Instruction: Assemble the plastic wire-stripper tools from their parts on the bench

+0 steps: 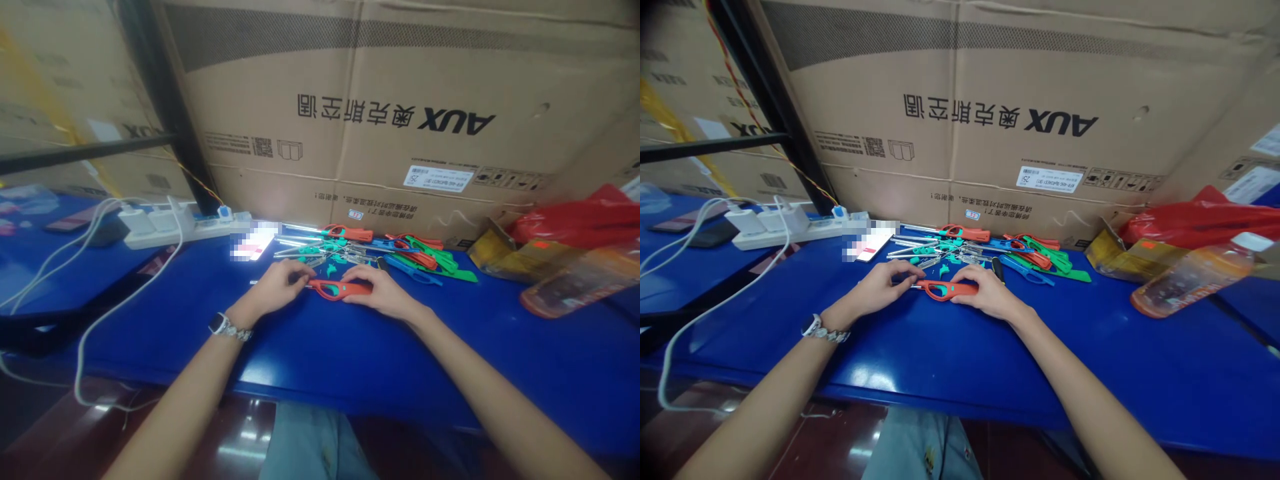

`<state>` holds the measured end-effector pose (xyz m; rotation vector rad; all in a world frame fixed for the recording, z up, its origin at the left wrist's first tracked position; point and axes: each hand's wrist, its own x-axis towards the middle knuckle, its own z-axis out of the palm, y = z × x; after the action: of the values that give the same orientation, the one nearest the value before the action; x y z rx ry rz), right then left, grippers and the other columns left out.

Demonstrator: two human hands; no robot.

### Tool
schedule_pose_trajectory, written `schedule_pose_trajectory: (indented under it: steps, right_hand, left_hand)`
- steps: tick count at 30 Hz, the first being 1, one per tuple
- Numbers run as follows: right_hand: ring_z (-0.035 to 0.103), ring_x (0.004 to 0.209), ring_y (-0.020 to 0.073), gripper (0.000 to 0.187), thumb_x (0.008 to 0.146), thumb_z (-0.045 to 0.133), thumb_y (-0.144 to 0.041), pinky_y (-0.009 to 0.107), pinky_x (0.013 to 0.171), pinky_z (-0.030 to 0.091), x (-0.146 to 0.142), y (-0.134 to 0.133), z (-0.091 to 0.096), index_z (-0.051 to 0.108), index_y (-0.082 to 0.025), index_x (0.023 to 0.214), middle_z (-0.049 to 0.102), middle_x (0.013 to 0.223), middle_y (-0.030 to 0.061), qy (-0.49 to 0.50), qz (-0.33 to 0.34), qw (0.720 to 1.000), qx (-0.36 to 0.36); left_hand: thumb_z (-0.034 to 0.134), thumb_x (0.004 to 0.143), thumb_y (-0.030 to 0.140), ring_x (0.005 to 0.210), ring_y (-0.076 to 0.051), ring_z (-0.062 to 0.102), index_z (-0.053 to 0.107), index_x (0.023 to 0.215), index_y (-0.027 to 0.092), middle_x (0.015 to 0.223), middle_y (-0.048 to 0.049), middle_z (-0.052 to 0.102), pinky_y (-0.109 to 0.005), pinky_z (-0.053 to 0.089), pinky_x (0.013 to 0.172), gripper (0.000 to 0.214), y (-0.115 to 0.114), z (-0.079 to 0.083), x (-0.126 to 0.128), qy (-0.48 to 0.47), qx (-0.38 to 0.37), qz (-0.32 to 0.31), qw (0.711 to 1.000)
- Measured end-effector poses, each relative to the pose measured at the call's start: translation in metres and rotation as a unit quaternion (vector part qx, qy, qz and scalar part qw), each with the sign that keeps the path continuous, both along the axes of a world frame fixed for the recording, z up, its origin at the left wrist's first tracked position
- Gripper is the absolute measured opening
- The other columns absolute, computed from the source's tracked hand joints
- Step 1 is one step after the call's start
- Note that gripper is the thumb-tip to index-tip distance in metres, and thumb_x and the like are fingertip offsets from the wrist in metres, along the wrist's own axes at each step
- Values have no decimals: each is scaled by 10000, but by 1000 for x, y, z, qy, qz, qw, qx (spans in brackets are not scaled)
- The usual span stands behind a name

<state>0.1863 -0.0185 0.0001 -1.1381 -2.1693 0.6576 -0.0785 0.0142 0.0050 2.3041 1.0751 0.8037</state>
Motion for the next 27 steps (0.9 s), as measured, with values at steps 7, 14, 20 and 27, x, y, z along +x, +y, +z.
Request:
schedule_pose_trajectory:
  steps: [7, 14, 20, 27]
  right_hand:
    - [635, 1046, 227, 264, 783, 791, -301, 430, 966, 482, 3, 2, -6, 707, -213, 1018, 692, 1101, 59, 17, 0, 1000, 0]
    - [633, 1063, 223, 248, 845, 737, -361, 435, 986, 476, 2, -2, -6, 714, -226, 1051, 691, 1115, 65, 9, -5, 1000, 9]
    - [647, 1015, 213, 210, 824, 759, -335, 421, 959, 492, 3, -1, -6, 728, -215, 995, 680, 1103, 70, 17, 3, 1000, 6]
    - [637, 869, 193, 234, 774, 794, -347, 354, 816, 499, 1, 7, 6, 750, -204, 953, 689, 938, 34, -13, 0, 999, -47]
  left_hand:
    - [579, 748, 110, 961, -226, 684, 742, 1031, 202, 1038, -48, 756, -371, 534, 898, 340, -4, -3, -3, 34, -9, -25, 999]
    - [588, 882, 234, 1014, -248, 645, 744, 1061, 222, 1064, -66, 740, -394, 495, 923, 237, 0, -6, -6, 77, 33, -34, 996]
    - [577, 853, 178, 991, -245, 646, 745, 1041, 206, 1043, -78, 718, -378, 498, 907, 254, -1, -5, -6, 81, 25, -28, 996]
    - [665, 853, 333, 855, -227, 645, 759, 949, 208, 940, -72, 710, -329, 495, 765, 184, 6, -6, -2, 92, 25, -34, 995]
